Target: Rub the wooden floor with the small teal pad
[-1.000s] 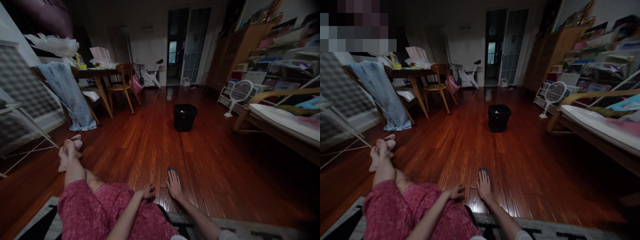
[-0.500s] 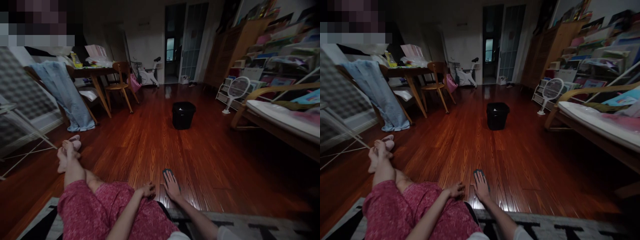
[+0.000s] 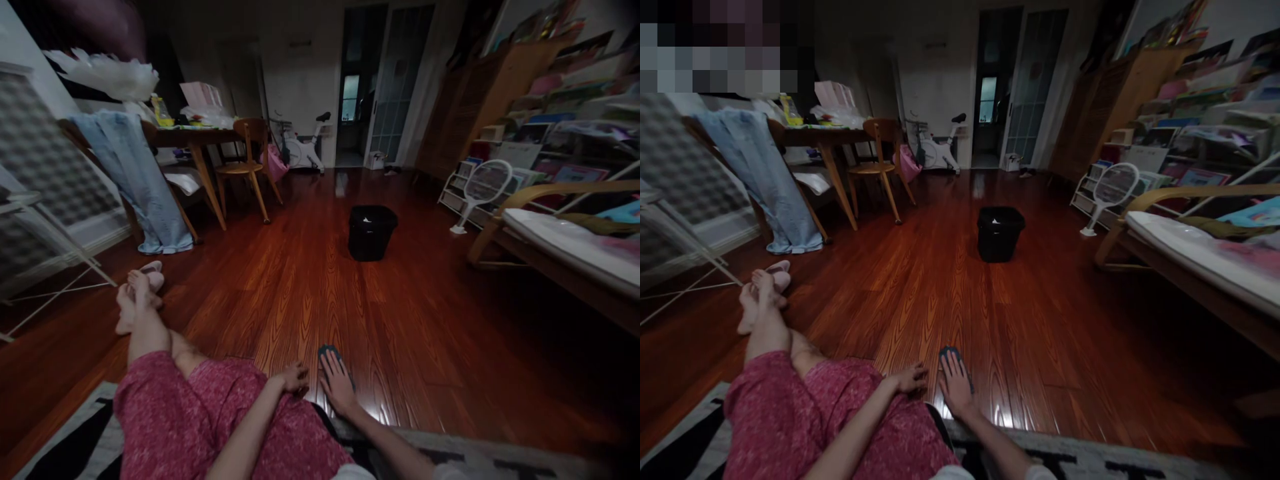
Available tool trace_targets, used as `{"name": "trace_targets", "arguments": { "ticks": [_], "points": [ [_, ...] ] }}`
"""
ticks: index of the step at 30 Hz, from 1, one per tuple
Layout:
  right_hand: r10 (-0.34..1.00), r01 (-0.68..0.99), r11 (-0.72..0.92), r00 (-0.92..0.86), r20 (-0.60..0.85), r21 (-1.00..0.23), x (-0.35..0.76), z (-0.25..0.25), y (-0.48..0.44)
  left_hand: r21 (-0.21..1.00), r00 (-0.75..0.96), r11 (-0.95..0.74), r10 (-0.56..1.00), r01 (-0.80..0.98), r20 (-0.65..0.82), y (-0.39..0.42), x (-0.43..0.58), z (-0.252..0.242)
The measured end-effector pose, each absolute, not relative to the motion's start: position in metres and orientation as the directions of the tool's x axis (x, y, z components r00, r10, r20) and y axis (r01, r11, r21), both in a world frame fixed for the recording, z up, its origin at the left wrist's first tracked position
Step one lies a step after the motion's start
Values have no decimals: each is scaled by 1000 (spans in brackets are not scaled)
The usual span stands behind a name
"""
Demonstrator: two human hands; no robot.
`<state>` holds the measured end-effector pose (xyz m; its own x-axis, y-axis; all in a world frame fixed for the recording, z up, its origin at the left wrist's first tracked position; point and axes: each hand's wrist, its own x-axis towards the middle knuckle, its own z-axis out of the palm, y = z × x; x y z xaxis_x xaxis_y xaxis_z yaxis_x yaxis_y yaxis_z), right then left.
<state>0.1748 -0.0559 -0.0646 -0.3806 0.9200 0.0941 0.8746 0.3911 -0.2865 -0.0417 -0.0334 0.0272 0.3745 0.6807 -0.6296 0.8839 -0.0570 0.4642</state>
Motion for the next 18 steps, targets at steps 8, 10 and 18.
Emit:
{"name": "trace_targets", "arguments": {
  "ticks": [8,10,18],
  "points": [
    [884,814,454,-461,71,-364,219,-60,-87,459,373,-60,678,887,-633,-35,-44,29],
    [904,843,419,-421,68,-337,246,-58,-67,449,368,-62,678,891,-637,-35,-44,32],
    [967,954,-133,185,177,-269,314,-64,-12,438,372,-90,693,894,-618,-33,-41,36]
  ]
}}
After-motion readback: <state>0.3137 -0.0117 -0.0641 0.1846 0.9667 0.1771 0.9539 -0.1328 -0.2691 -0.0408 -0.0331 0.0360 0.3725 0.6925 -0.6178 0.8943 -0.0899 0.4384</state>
